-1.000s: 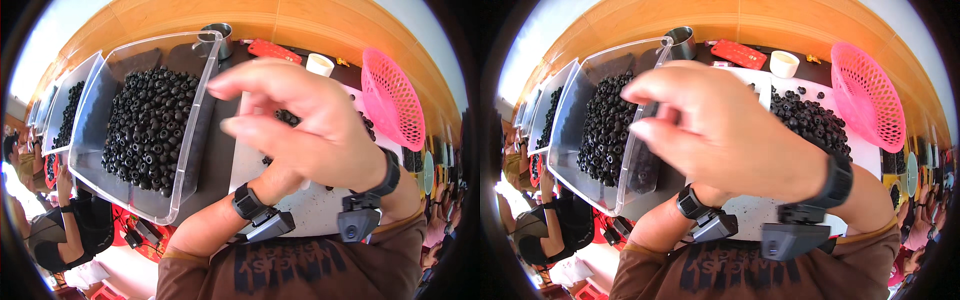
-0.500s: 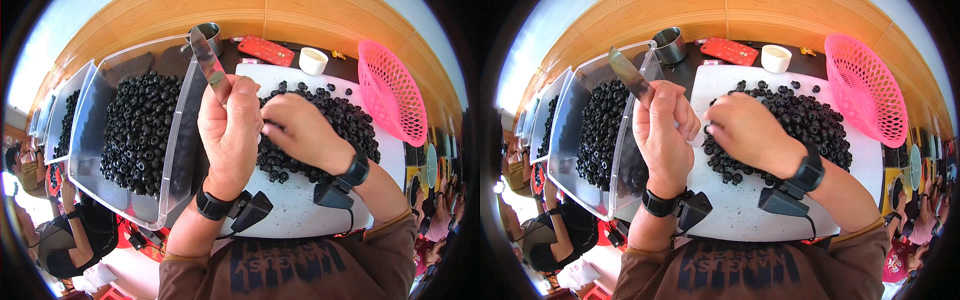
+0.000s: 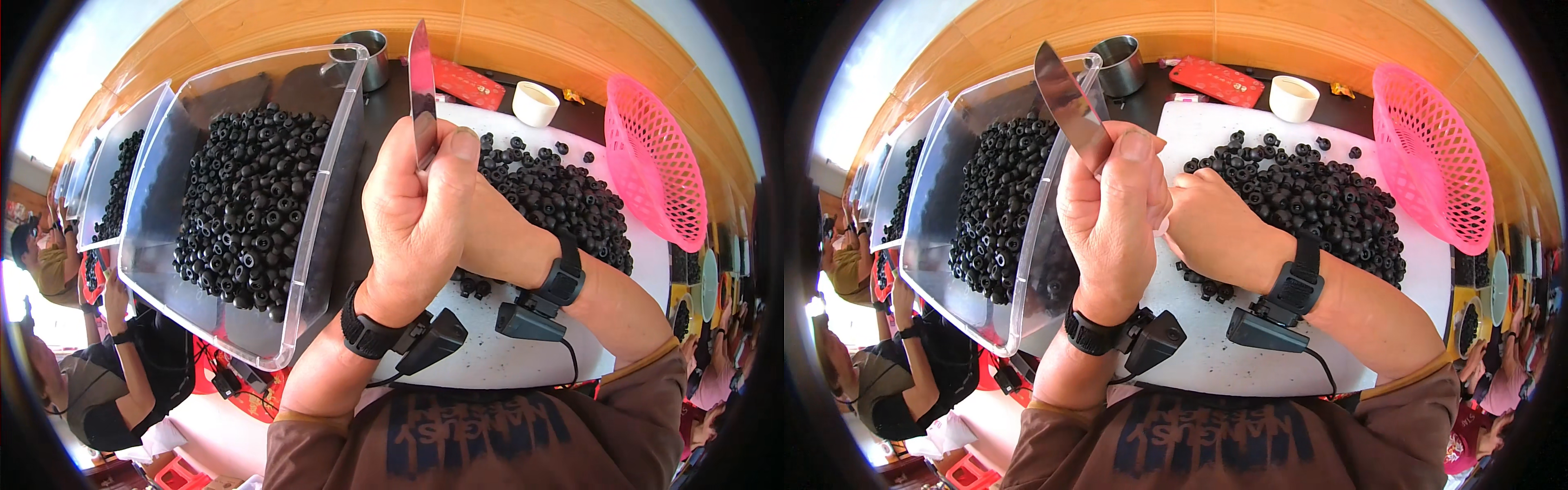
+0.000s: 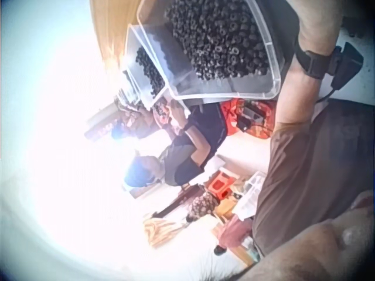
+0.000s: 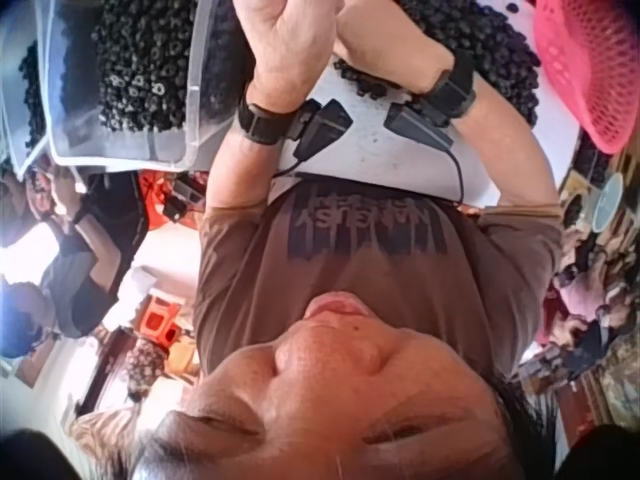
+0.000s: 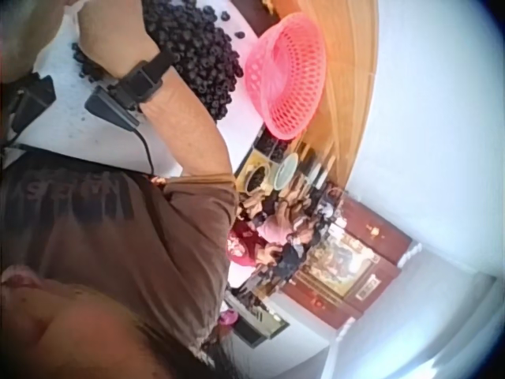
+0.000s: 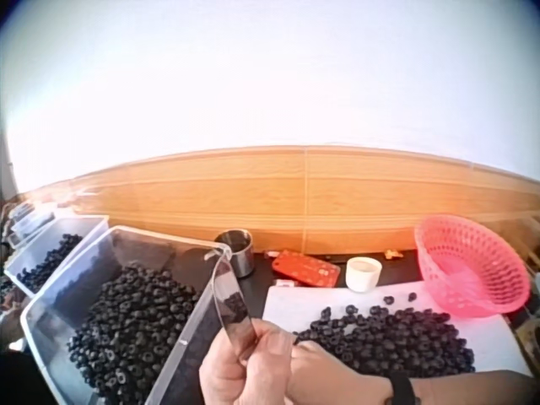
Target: Pitting black olives with a small knife at a production line.
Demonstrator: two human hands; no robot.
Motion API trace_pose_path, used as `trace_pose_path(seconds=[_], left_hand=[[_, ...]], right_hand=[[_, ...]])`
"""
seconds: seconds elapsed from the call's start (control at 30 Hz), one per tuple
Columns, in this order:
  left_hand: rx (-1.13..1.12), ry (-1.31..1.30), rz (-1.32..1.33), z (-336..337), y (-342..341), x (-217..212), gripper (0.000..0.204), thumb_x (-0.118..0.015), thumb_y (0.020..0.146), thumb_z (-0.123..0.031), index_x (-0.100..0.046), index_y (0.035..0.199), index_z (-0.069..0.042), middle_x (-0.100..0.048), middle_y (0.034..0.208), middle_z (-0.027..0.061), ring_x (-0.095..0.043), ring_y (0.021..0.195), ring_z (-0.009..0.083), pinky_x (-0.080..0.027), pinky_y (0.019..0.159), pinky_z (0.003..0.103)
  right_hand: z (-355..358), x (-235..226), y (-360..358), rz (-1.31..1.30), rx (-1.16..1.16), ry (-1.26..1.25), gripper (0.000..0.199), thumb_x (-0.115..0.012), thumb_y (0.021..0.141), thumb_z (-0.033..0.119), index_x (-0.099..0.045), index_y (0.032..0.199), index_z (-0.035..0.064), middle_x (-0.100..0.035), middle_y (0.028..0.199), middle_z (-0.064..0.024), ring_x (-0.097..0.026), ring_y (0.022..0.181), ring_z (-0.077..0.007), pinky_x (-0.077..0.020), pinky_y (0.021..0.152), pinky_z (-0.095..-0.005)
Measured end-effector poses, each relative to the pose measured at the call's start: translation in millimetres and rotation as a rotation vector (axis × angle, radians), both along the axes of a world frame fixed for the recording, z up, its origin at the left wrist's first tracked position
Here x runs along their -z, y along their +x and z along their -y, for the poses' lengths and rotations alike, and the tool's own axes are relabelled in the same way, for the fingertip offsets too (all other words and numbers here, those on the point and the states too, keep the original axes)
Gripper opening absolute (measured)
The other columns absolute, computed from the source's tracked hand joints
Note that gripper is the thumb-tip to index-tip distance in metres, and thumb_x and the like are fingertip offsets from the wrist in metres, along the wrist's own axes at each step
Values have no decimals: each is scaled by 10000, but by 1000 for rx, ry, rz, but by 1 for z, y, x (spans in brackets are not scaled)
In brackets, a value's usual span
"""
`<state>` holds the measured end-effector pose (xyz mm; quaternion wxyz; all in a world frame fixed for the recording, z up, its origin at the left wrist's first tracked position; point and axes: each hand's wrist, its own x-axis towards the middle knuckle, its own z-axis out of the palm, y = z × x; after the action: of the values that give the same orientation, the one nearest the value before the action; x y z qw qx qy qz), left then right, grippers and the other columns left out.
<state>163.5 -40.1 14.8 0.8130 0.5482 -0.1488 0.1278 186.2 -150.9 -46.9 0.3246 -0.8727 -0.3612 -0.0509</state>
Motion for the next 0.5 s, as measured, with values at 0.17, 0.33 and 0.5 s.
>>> trace_pose_path(seconds=[0.17,0.33,0.5], left_hand=[[27,-32,-49,-2,1,-1,83,-529,883,-78,-502,837,-15,-468,728,-37,-400,681,35,-367,609,181],[67,-59,-17,-3,3,2,104,-528,897,-113,-513,843,-25,-471,729,-46,-375,671,22,-346,597,169],[16,-29,2,-1,5,0,178,-473,923,-180,-501,863,-15,-369,533,-8,-297,411,51,-258,382,206]], right_hand=[[3,4,-1,58,-30,-35,36,-589,658,56,-584,692,48,-568,726,-100,-527,770,-263,-390,731,-376],[8,-9,-8,49,-40,-87,75,-599,648,67,-576,708,28,-567,747,-106,-527,754,-270,-398,733,-377],[30,-52,-31,85,23,8,109,-612,673,36,-577,774,16,-560,790,-105,-539,733,-244,-430,706,-344]])
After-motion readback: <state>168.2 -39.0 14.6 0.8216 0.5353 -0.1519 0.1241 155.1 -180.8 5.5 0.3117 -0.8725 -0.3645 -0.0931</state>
